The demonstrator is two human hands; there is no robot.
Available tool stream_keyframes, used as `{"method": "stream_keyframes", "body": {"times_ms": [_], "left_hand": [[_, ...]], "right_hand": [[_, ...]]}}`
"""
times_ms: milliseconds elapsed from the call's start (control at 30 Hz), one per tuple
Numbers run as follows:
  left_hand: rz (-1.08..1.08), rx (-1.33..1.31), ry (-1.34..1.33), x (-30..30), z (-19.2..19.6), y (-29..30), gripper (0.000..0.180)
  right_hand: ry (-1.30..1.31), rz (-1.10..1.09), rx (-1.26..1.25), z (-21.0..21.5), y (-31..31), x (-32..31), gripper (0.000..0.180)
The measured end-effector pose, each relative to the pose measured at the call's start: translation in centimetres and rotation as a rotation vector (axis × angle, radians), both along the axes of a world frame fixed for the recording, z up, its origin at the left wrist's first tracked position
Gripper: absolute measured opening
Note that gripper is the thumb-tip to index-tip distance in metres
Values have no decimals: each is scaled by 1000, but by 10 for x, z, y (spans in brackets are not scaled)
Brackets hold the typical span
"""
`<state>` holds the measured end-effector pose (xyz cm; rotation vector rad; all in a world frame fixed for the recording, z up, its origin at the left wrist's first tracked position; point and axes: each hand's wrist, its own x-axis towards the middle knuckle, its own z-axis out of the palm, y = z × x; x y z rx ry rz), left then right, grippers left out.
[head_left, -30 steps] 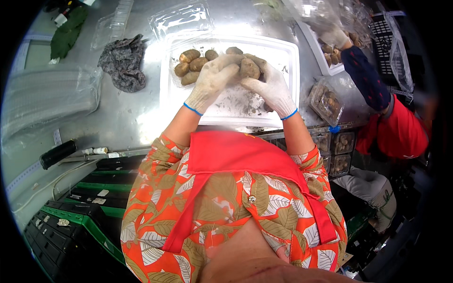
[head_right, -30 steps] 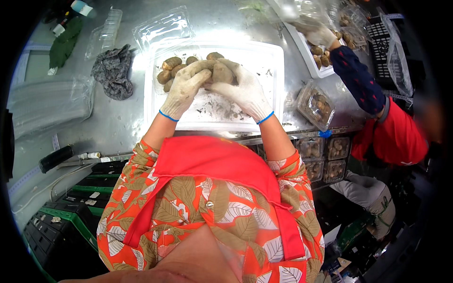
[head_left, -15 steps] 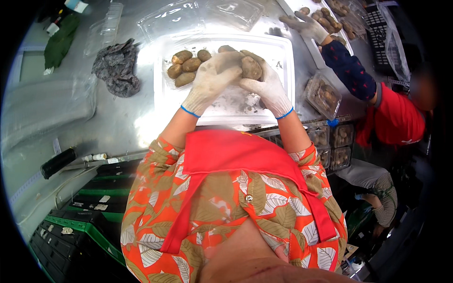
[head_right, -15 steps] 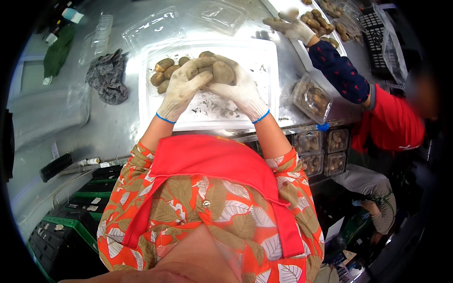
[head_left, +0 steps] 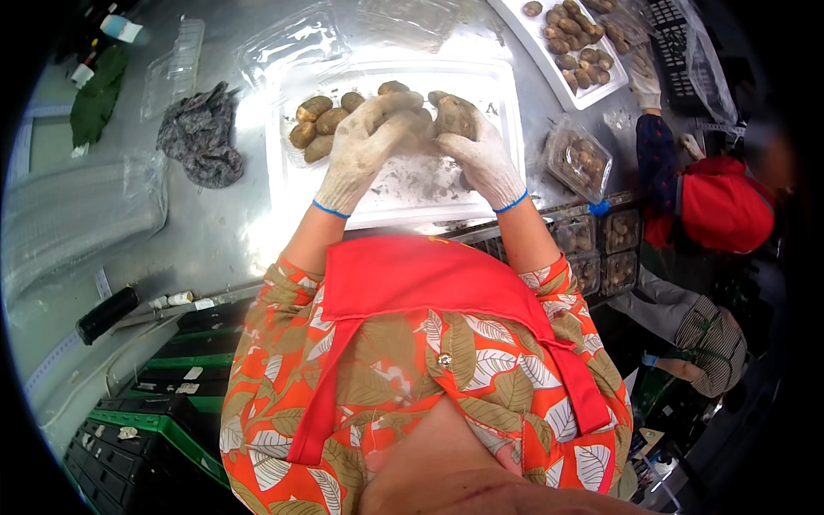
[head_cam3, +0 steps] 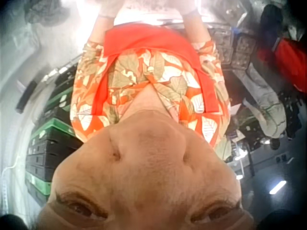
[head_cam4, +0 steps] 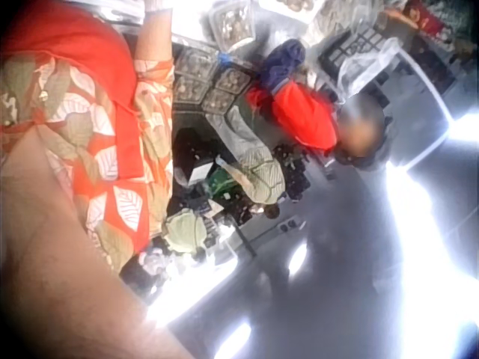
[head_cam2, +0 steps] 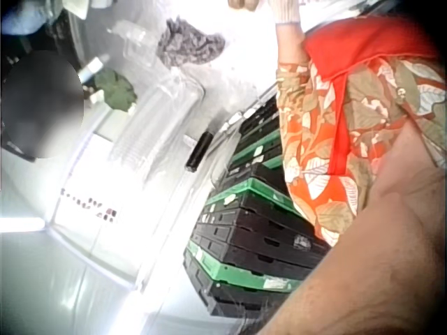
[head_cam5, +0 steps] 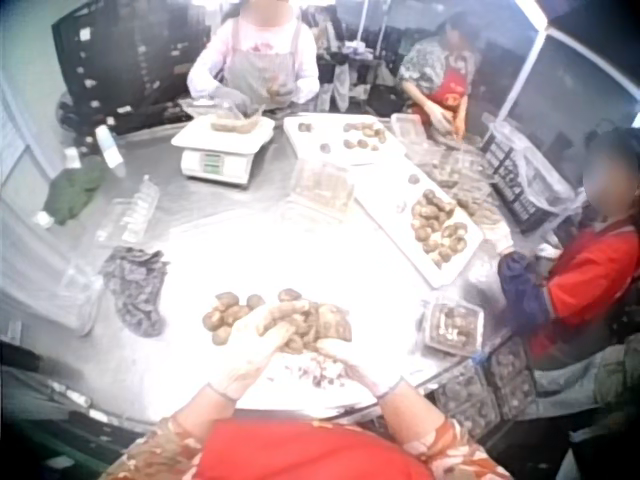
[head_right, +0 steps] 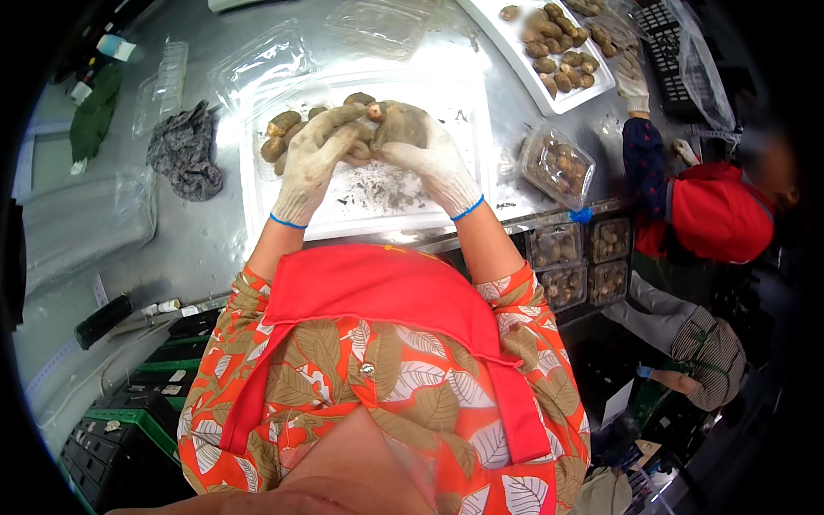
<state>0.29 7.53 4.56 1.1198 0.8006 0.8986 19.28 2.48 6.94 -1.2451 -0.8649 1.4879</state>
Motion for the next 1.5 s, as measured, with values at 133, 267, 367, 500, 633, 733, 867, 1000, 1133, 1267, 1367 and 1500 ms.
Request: {"method": "stream_keyframes", "body": {"times_ms": [133,267,367,500,633,733,867,1000,1133,1267,1367,1500], "left_hand": [[86,113,295,-13,-3,1,36],[214,340,311,-37,-38,0,28],[240,444,526,-58,-69,-3,28],[126,629,668,-57,-83,3,33],[130,436,564,-60,-100,6,34],[84,476,575,-60,-98,7,33],[36,751,854,-56,-83,1,31],[36,729,796,-45,-65,-7,30],[63,794,953,-48,-69,-10,32],[53,844,962,-47,-72,-5,32],[69,893,964,-49,-83,-5,34],[33,858,1015,-52,-87,1,35]], "right_hand": [[-114,-55,-32,-9,-39,36,75],[177,-138,-219,-5,-149,90,73],[171,-202,-424,-47,-231,112,71],[359,-428,-581,-172,-280,90,67],[-77,-534,-611,-190,-206,53,65],[-55,-471,-587,-190,-183,54,64],[-46,-406,-499,-188,-188,69,58],[-30,-465,-503,-199,-191,71,59],[-145,-490,-587,-189,-184,66,58],[-127,-487,-536,-187,-190,65,62],[25,-539,-457,-183,-205,54,63],[142,-641,-401,-151,-213,43,59]]}}
